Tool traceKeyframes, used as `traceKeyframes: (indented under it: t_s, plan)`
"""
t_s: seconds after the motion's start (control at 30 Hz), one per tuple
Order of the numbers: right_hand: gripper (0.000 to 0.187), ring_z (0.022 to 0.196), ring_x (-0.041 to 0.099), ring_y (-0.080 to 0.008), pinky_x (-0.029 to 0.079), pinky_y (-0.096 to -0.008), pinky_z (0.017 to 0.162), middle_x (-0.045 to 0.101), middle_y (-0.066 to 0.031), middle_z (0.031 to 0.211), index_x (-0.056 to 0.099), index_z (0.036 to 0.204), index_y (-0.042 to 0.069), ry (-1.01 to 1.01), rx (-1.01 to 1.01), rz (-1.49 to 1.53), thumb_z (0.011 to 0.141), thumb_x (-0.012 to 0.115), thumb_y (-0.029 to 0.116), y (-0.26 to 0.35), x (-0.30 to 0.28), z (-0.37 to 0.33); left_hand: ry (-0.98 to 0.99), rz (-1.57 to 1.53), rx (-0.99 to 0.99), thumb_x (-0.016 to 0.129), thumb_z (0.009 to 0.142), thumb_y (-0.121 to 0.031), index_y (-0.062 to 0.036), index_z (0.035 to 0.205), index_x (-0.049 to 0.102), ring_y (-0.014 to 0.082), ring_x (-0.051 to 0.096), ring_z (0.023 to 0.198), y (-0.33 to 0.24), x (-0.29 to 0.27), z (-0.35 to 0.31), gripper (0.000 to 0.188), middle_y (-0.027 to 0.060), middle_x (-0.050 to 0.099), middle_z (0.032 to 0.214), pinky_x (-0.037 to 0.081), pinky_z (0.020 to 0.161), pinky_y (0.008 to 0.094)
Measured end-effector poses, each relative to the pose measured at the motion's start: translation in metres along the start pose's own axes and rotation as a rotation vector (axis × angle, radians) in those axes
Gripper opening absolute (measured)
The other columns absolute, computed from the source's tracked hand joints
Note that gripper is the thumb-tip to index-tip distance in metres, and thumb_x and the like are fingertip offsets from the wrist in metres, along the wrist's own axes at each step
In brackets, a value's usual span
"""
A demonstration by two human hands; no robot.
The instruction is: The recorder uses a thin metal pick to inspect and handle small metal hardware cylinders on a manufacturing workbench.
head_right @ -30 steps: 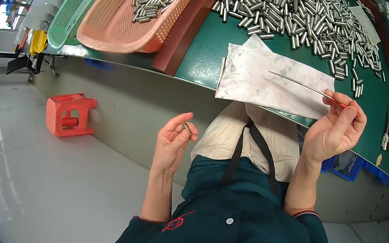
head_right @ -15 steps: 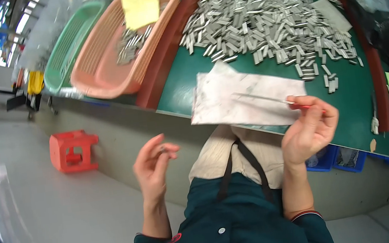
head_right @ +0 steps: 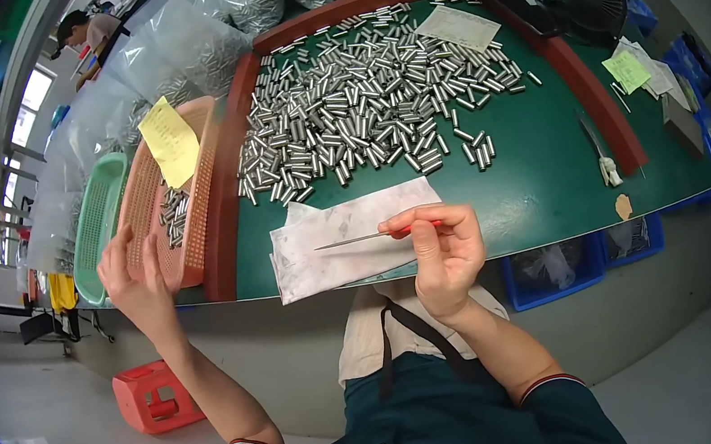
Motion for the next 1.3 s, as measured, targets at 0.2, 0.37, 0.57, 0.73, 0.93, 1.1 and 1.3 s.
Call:
traceKeyframes:
  t_s: [0.2, 0.37, 0.57, 0.73, 0.93, 1.1, 1.3]
  plan:
    - [0.008, 0.072, 0.060, -0.0217, 0.049, -0.0287, 0.066, 0.058, -0.0168, 0.080, 0.040, 0.092, 0.000, 0.021, -0.018, 0.044, 0.086, 0.045, -0.001, -0.001, 0.000, 0.000, 0.314, -0.546, 0.288, 0.064, 0.064, -0.001, -0.0021, 0.072, 0.058, 0.0250, 0.047, 0.067, -0.098, 0.067, -0.008, 0.010, 0.0077, 0.052, 0.068, 0.038, 0.061, 0.0345]
    - [0.009, 0.073, 0.060, -0.0211, 0.049, -0.0283, 0.066, 0.058, -0.0169, 0.081, 0.040, 0.092, 0.000, 0.040, -0.028, 0.017, 0.085, 0.045, -0.002, 0.002, 0.003, -0.001, 0.535, -0.475, 0.575, 0.060, 0.065, 0.001, -0.0045, 0.077, 0.060, 0.0223, 0.046, 0.077, -0.129, 0.115, -0.012, 0.013, 0.0058, 0.049, 0.076, 0.037, 0.067, 0.0325]
    - [0.009, 0.074, 0.060, -0.0202, 0.049, -0.0276, 0.067, 0.058, -0.0169, 0.081, 0.040, 0.092, 0.000, 0.040, -0.029, 0.016, 0.085, 0.046, -0.002, 0.002, 0.000, -0.001, 0.617, -0.356, 0.711, 0.059, 0.066, -0.003, -0.0050, 0.076, 0.058, 0.0217, 0.045, 0.080, -0.139, 0.125, -0.011, 0.010, 0.0051, 0.049, 0.079, 0.035, 0.072, 0.0327]
    - [0.009, 0.073, 0.060, -0.0201, 0.049, -0.0275, 0.066, 0.058, -0.0169, 0.081, 0.040, 0.092, 0.000, 0.047, -0.028, 0.025, 0.085, 0.046, -0.002, 0.002, 0.001, -0.001, 0.589, -0.378, 0.663, 0.060, 0.067, -0.004, -0.0048, 0.078, 0.056, 0.0226, 0.045, 0.083, -0.136, 0.114, -0.010, 0.012, 0.0061, 0.048, 0.081, 0.034, 0.073, 0.0325]
    - [0.009, 0.068, 0.060, -0.0212, 0.050, -0.0293, 0.064, 0.058, -0.0173, 0.078, 0.039, 0.093, 0.000, 0.021, -0.072, 0.002, 0.086, 0.043, -0.002, 0.001, 0.000, -0.001, 0.551, -0.948, -0.007, 0.057, 0.072, 0.003, -0.0003, 0.085, 0.054, 0.0184, 0.054, 0.069, -0.089, 0.053, -0.042, 0.014, 0.0080, 0.058, 0.081, 0.043, 0.064, 0.0289]
    - [0.018, 0.062, 0.057, -0.0265, 0.050, -0.0358, 0.060, 0.055, -0.0192, 0.078, 0.038, 0.098, 0.002, 0.081, -0.220, -0.001, 0.090, 0.042, 0.017, 0.014, 0.010, -0.012, 0.459, -1.679, -1.053, 0.054, 0.082, -0.008, 0.0003, 0.090, 0.052, 0.0142, 0.055, 0.067, -0.042, 0.025, -0.136, 0.012, 0.0118, 0.057, 0.082, 0.045, 0.062, 0.0238]
    - [0.020, 0.070, 0.063, -0.0313, 0.052, -0.0358, 0.058, 0.061, -0.0177, 0.082, 0.039, 0.097, 0.004, 0.578, -0.241, 0.052, 0.085, 0.051, 0.015, 0.018, 0.054, -0.060, 0.360, -1.926, -1.502, 0.054, 0.083, -0.012, -0.0039, 0.091, 0.052, 0.0100, 0.048, 0.067, -0.027, 0.019, -0.209, 0.011, 0.0060, 0.053, 0.081, 0.041, 0.063, 0.0205]
Point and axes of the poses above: each hand's wrist, its own z-axis towards the middle knuckle, its own x-axis out of the palm, y = z × x, the point moved 4 cm from there along z, towards the middle knuckle
